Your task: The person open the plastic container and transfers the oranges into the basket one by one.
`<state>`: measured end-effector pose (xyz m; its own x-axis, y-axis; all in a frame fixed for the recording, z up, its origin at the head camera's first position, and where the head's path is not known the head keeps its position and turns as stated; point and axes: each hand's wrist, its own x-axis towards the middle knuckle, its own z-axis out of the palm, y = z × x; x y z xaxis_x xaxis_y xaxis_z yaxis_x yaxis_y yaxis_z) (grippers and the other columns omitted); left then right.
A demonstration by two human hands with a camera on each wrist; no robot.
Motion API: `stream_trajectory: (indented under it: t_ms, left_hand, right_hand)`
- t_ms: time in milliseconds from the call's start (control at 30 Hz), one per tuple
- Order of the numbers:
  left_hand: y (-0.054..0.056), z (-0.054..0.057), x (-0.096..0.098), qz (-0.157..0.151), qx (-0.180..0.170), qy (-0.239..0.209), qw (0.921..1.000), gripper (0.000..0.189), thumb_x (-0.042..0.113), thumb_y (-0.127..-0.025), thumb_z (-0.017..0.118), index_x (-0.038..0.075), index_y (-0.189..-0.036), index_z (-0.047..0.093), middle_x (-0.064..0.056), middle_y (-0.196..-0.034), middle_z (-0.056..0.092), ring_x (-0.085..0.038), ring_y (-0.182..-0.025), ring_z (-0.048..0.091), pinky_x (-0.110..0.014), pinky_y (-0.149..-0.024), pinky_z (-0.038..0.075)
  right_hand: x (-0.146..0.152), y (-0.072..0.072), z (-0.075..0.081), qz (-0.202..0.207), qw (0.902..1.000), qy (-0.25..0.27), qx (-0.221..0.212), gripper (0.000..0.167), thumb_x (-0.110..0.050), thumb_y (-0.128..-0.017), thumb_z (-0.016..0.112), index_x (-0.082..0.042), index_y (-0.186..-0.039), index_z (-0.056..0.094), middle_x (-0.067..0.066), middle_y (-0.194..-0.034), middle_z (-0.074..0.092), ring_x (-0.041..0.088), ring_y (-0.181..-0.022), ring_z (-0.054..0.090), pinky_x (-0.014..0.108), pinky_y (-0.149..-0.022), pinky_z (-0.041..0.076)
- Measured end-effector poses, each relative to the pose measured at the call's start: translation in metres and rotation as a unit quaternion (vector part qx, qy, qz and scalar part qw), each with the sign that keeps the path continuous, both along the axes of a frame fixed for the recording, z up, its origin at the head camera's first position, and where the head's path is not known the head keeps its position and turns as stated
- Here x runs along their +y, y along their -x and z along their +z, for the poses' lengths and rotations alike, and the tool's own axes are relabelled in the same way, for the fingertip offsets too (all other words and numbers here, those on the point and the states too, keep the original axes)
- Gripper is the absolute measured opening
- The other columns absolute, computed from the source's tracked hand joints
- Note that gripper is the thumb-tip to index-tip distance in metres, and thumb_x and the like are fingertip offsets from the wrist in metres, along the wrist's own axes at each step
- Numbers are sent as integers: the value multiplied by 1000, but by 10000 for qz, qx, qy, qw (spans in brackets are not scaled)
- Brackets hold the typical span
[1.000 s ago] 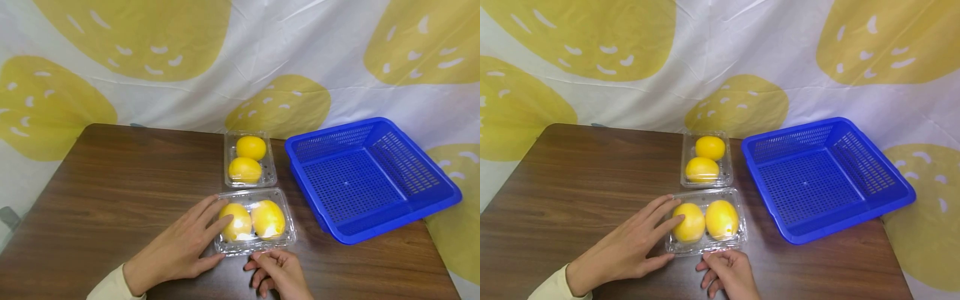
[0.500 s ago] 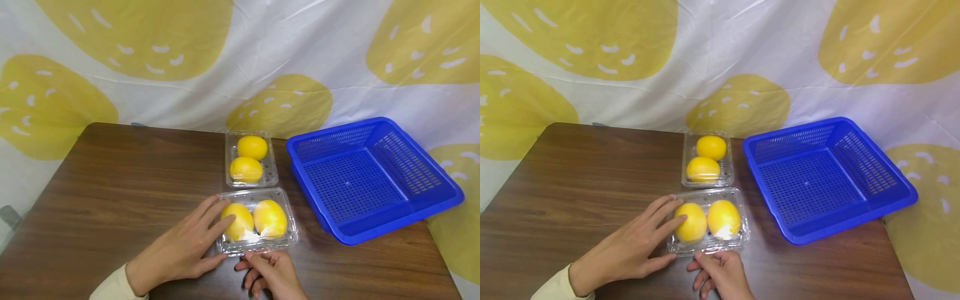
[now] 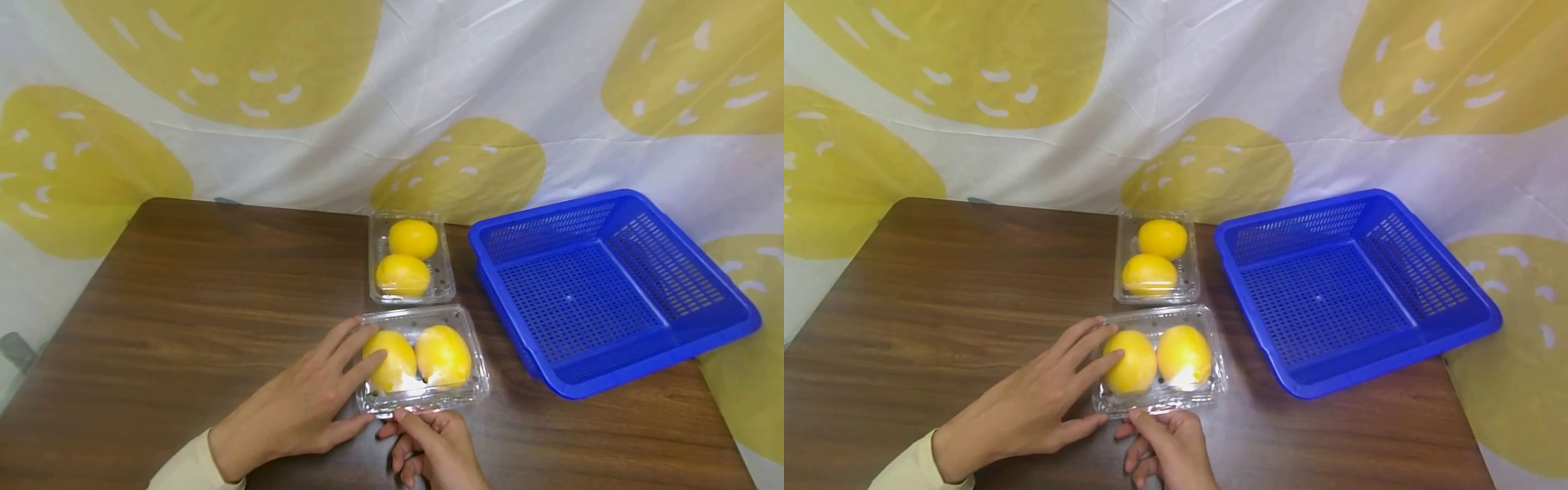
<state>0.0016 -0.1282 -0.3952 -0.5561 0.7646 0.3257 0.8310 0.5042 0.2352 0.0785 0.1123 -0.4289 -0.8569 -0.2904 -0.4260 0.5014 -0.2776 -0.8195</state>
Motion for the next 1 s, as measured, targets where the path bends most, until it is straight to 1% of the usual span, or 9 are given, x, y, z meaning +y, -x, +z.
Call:
stream_trajectory:
  t_ms: [100, 200, 367, 467, 700, 800, 867, 933, 1000]
  left_hand:
    - [0, 1, 1, 28, 153, 31, 9999, 77, 48, -90, 87, 7, -150, 61, -22, -163, 49, -46, -153, 43, -59, -118, 51]
    - [1, 2, 3, 63, 240, 48, 9997, 77, 50, -89, 87, 7, -148, 62, -23, -161, 51, -46, -151, 45, -60, -120, 49]
    - [1, 3, 4, 53, 191, -12, 9998, 77, 49, -88, 89, 7, -147, 64, -24, -159, 53, -50, -151, 46, -62, -119, 49]
    - [2, 3, 5, 33, 185, -72, 9998, 75, 47, -87, 90, 7, -145, 65, -25, -159, 54, -51, -148, 50, -63, -119, 48]
    - [4, 3, 6, -40, 402, -171, 9990, 76, 46, -82, 92, 5, -141, 67, -27, -153, 59, -52, -136, 62, -60, -116, 51]
    - [5, 3, 6, -48, 471, -148, 9988, 76, 46, -82, 91, 5, -141, 66, -28, -152, 60, -52, -132, 65, -54, -100, 64]
    - [5, 3, 6, -70, 517, -141, 9985, 76, 46, -82, 91, 4, -140, 65, -29, -151, 61, -52, -129, 67, -45, -82, 69]
    - [6, 4, 6, -91, 584, -95, 9982, 77, 46, -82, 91, 3, -140, 64, -30, -149, 62, -53, -126, 69, -36, -64, 68]
    - [6, 5, 7, -126, 665, -20, 9977, 77, 46, -82, 91, 1, -139, 64, -31, -148, 63, -52, -124, 71, -32, -56, 65]
  right_hand:
    - [-2, 0, 1, -165, 9996, 218, -54, 25, -15, -108, 65, 3, -101, 81, 5, -87, 79, 6, -56, 62, 19, -45, 51]
    - [-4, 0, 2, -320, 9991, 251, -125, 22, -13, -105, 65, -3, -99, 82, 3, -88, 80, 6, -55, 60, 18, -45, 49]
    - [-4, 0, 3, -379, 9991, 135, -122, 21, -11, -103, 64, -1, -98, 82, 4, -86, 80, 6, -54, 57, 18, -44, 46]
    - [-3, 0, 2, -359, 9992, 158, -89, 21, -10, -103, 64, -2, -98, 83, 5, -86, 80, 5, -55, 57, 17, -44, 45]
    - [-1, -2, 1, -241, 9995, 208, -65, 22, -10, -103, 63, -5, -97, 84, 3, -86, 79, 5, -56, 57, 17, -46, 46]
    - [-1, -2, 1, -225, 9995, 204, -48, 22, -10, -104, 63, -4, -97, 84, 3, -86, 79, 5, -57, 58, 17, -46, 46]
    - [-2, -2, 2, -234, 9995, 189, -42, 22, -10, -103, 63, -3, -98, 83, 4, -86, 79, 6, -58, 58, 17, -46, 46]
    - [-2, -1, 2, -251, 9995, 166, -66, 22, -10, -103, 64, -2, -98, 83, 4, -86, 79, 6, -58, 58, 17, -46, 46]
    - [-1, -1, 2, -266, 9995, 125, -100, 21, -9, -103, 64, -2, -98, 83, 5, -86, 79, 6, -57, 58, 17, -45, 46]
